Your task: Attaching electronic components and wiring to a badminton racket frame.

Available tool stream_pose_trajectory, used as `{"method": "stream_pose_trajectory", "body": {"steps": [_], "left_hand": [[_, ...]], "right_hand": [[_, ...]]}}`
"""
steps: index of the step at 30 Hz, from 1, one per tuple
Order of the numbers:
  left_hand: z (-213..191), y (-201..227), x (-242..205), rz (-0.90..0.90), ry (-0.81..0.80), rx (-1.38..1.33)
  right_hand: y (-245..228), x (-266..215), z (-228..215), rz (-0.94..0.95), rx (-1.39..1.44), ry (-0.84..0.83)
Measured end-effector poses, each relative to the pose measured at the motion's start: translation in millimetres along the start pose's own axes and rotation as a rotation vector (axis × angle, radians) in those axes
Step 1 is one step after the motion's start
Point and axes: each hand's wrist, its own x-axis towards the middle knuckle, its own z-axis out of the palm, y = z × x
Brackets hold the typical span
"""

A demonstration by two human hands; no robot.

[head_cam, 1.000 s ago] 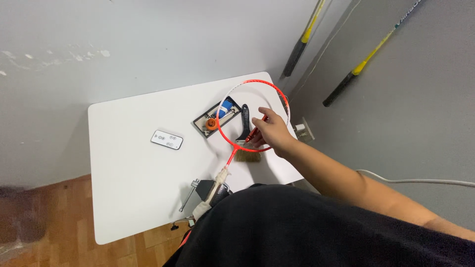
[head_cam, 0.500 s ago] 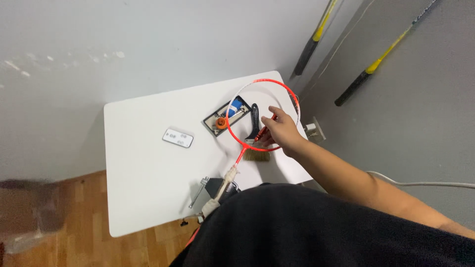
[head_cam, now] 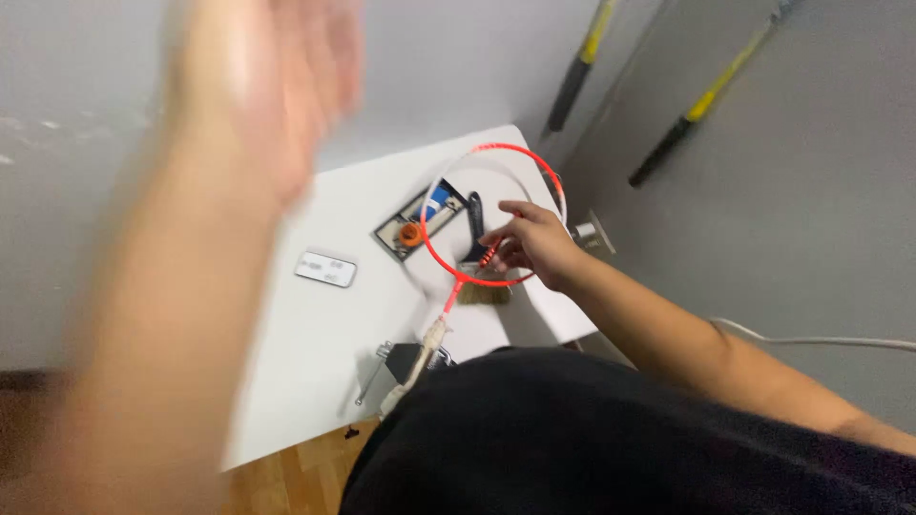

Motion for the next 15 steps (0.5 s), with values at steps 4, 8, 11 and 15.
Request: {"method": "stream_pose_trajectory", "body": {"steps": [4, 8, 11, 15], "left_hand": [[-104, -132, 9, -0.087, 0.161, -0.059], [-89, -190, -39, -0.423, 0.303, 0.223], [-86, -235, -32, -0.389, 0.056, 0.437], [-62, -217, -56, -0.389, -0.049, 0.597]], "right_hand": [[-8, -4, 9, 0.018, -0.014, -0.023], [-6, 4, 13, 0.043, -0.094, 0.01], [-10, -5, 20, 0.05, -0.096, 0.011], [-3, -1, 10, 0.015, -0.035, -0.021]]}}
